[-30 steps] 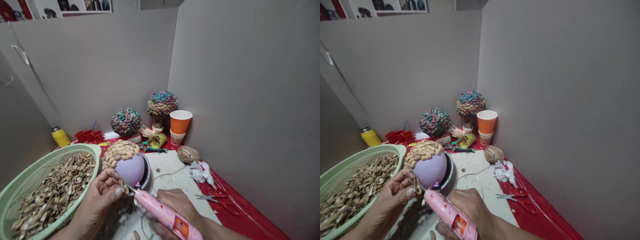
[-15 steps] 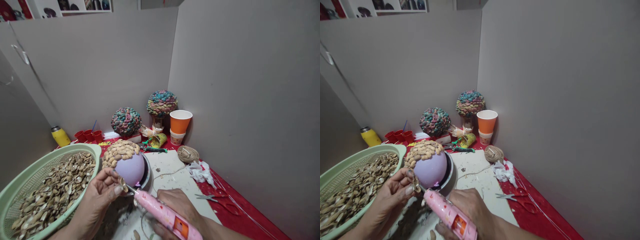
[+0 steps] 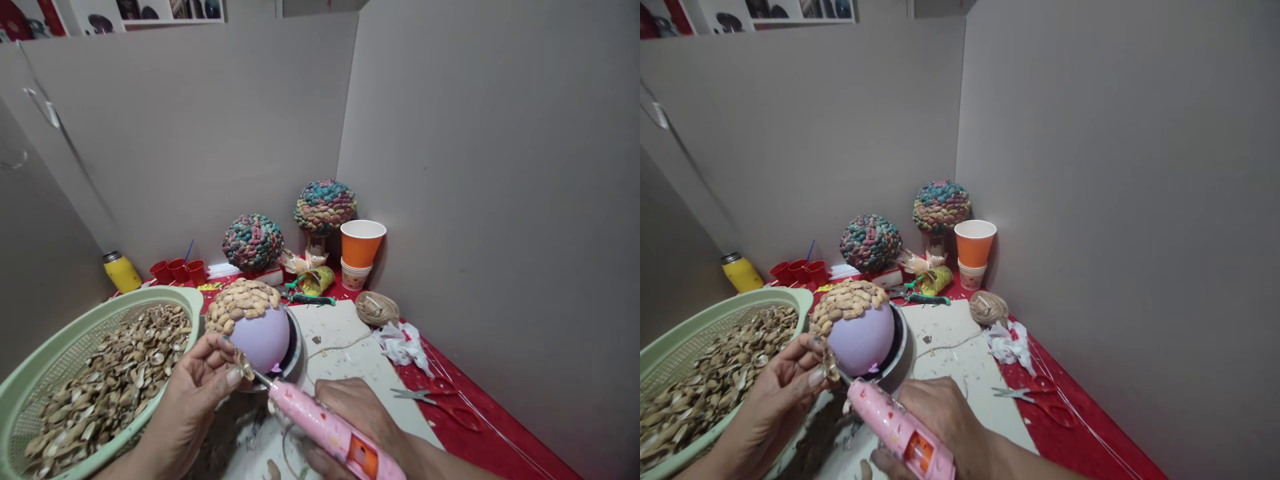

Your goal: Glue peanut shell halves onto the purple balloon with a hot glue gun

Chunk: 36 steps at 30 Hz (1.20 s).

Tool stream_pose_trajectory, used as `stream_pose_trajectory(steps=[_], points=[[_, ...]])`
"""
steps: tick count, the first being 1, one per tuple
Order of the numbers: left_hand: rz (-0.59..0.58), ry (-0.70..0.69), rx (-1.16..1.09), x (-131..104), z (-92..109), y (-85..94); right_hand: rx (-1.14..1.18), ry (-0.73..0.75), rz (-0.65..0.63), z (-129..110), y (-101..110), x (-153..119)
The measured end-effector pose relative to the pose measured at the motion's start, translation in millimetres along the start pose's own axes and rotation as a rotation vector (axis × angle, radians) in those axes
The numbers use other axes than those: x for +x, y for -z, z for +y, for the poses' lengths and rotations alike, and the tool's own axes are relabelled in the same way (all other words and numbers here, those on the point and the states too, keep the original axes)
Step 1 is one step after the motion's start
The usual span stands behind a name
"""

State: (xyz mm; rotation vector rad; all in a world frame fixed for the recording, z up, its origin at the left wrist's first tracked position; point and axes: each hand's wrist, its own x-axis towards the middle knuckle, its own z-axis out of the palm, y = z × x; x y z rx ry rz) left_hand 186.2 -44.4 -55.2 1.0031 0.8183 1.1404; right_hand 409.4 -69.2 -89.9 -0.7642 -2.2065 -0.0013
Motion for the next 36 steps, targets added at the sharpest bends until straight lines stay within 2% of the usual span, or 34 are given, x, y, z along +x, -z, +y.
stream_pose_trajectory(steps=[4,11,24,30,36], points=[[0.007,-0.001,0.003,-0.6,0.5,0.0,0.009,0.0,-0.024,1.3,-1.6,-1.4],[0.008,-0.007,0.001,-0.5,0.4,1.9,-0.035,0.038,0.083,2.3,-4.8,0.6],[0.025,-0.035,0.011,0.0,2.3,1.8,0.028,0.057,0.117,7.8,-17.1,-4.9],[0.026,-0.029,0.046,-1.3,-0.1,1.0,0.015,0.075,0.149,4.7,-11.9,1.5],[0.028,-0.051,0.153,-2.5,-8.1,7.3,-0.014,0.084,0.185,2.8,-10.3,4.4]])
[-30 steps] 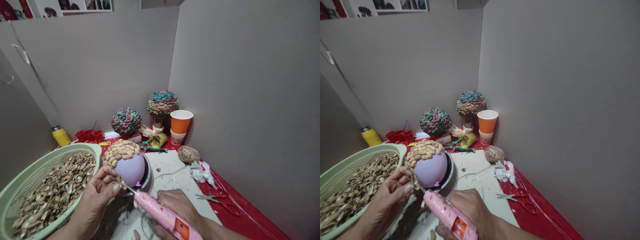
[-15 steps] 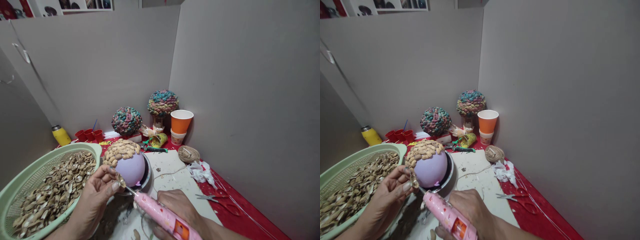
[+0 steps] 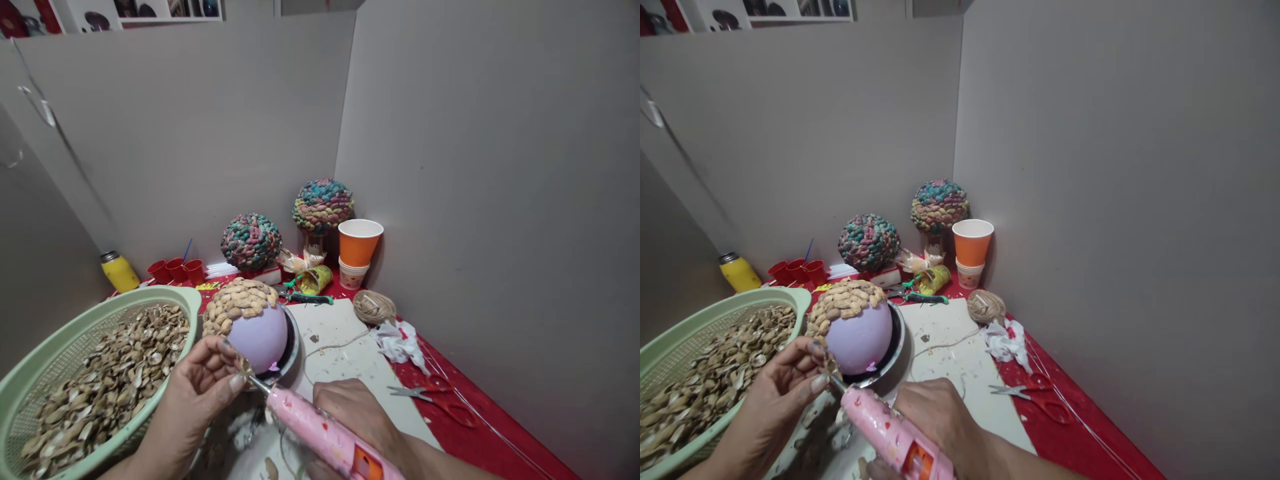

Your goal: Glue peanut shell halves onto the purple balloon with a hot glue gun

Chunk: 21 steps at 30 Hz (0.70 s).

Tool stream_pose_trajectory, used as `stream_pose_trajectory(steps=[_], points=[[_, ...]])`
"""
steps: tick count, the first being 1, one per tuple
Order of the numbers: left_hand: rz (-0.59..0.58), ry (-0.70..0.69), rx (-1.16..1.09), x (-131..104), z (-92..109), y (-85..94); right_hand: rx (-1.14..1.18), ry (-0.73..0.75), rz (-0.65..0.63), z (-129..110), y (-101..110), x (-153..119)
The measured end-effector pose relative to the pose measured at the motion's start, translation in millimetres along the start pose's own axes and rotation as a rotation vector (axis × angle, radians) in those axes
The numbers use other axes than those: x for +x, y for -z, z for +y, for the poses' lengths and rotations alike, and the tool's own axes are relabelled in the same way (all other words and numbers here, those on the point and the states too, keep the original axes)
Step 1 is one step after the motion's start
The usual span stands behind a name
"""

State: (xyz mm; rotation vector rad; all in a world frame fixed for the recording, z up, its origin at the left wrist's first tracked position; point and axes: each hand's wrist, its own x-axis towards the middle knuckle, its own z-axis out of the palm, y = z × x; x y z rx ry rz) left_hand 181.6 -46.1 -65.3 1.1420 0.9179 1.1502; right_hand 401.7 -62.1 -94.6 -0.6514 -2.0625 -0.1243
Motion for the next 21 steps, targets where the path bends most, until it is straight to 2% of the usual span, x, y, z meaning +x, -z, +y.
stream_pose_trajectory(steps=[12,21], points=[[-0.033,-0.008,0.008,-0.1,-1.0,-1.2,-0.017,0.007,0.007,1.0,-0.7,-0.3],[-0.004,-0.018,0.041,1.7,-3.6,1.1,-0.028,-0.001,-0.003,0.5,-3.1,-3.7]])
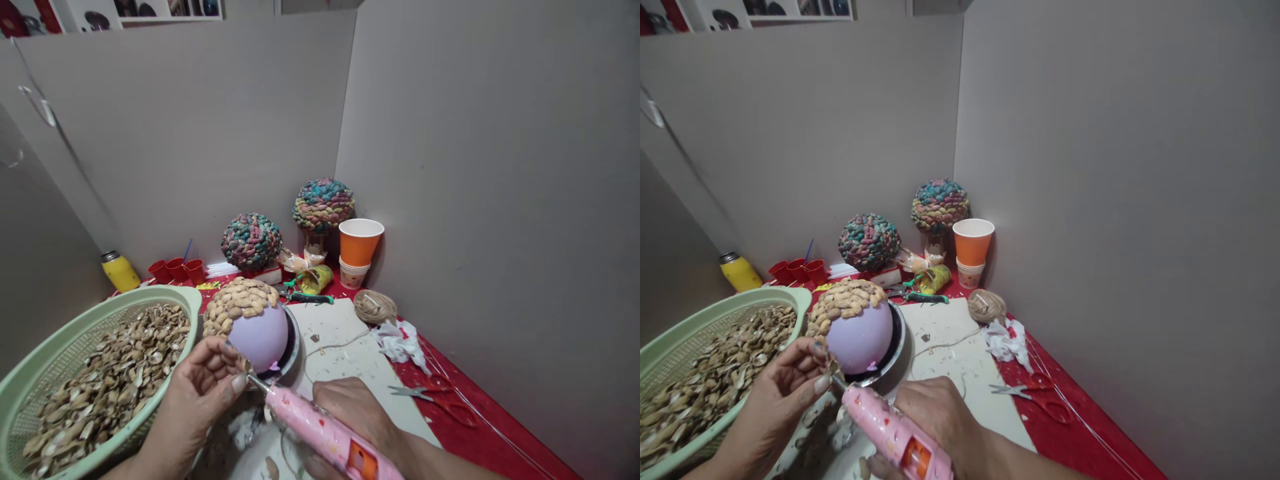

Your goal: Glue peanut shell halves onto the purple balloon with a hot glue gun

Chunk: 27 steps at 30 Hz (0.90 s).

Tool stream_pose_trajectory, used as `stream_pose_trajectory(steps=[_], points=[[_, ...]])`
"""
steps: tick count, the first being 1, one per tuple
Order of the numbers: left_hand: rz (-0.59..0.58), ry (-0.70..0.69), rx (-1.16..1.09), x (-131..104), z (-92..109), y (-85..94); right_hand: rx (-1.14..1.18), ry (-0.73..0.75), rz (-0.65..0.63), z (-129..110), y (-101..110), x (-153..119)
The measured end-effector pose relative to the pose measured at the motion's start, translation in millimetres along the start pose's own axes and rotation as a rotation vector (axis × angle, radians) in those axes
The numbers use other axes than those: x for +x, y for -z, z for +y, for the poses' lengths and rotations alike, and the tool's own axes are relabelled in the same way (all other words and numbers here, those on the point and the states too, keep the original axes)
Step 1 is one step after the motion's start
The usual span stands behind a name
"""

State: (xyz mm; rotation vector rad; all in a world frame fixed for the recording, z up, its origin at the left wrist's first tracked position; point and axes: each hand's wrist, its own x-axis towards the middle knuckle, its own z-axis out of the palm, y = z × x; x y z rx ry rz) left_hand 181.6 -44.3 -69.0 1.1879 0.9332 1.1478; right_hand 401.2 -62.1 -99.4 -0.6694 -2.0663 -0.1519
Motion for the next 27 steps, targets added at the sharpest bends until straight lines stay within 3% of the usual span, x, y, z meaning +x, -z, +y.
stream_pose_trajectory(steps=[10,17,27], points=[[0.015,-0.011,-0.012,-1.3,2.5,1.2,-0.04,0.018,0.034,-0.8,2.6,4.6],[0.049,-0.004,-0.027,-1.5,6.8,-3.3,-0.043,0.031,-0.064,-1.5,6.3,5.6],[0.075,-0.001,-0.054,-2.4,8.6,-4.1,-0.04,0.024,-0.064,2.6,-1.4,-3.3]])
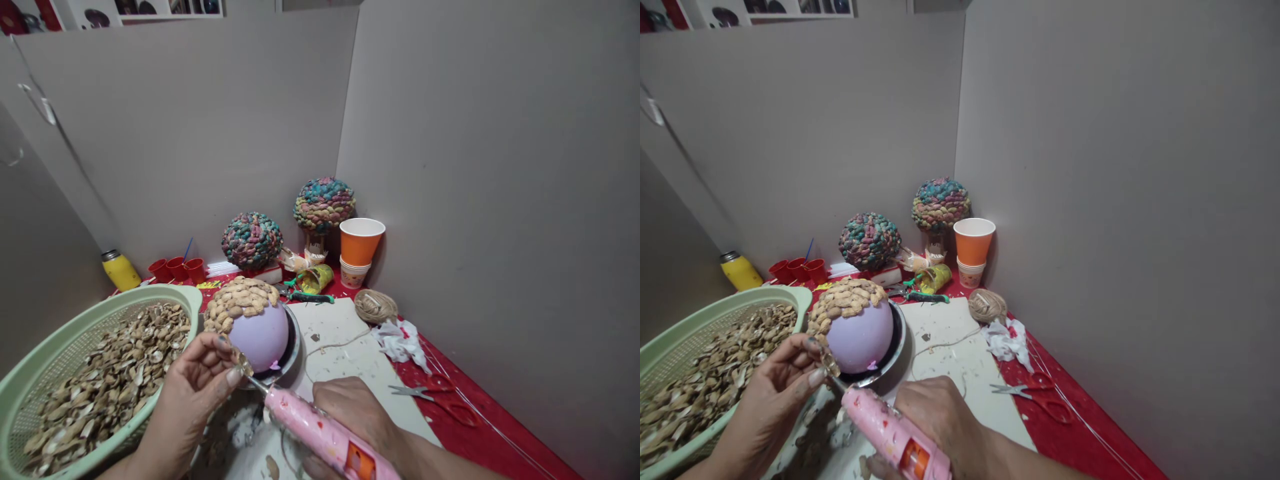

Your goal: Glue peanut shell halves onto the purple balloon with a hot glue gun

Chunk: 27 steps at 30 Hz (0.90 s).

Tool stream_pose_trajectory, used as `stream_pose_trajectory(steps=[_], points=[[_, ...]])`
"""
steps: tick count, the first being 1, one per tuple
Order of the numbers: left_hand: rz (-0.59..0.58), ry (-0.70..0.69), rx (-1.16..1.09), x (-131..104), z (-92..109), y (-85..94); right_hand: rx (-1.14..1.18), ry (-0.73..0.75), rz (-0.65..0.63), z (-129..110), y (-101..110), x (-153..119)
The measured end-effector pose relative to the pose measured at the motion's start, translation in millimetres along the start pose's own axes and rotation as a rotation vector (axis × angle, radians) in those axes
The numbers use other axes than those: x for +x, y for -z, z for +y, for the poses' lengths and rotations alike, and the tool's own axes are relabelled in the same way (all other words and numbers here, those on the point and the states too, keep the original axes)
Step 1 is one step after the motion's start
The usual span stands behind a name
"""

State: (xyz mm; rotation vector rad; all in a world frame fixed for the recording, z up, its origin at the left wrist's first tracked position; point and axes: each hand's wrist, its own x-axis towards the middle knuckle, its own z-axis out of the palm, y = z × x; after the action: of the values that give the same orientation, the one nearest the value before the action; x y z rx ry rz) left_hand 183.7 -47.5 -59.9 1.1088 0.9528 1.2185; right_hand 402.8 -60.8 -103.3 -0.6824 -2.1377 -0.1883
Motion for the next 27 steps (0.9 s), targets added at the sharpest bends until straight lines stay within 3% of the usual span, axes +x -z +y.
stream_pose_trajectory(steps=[27], points=[[-0.008,0.011,-0.052,0.3,4.6,-1.7,-0.026,-0.016,-0.017,-0.6,6.3,5.2]])
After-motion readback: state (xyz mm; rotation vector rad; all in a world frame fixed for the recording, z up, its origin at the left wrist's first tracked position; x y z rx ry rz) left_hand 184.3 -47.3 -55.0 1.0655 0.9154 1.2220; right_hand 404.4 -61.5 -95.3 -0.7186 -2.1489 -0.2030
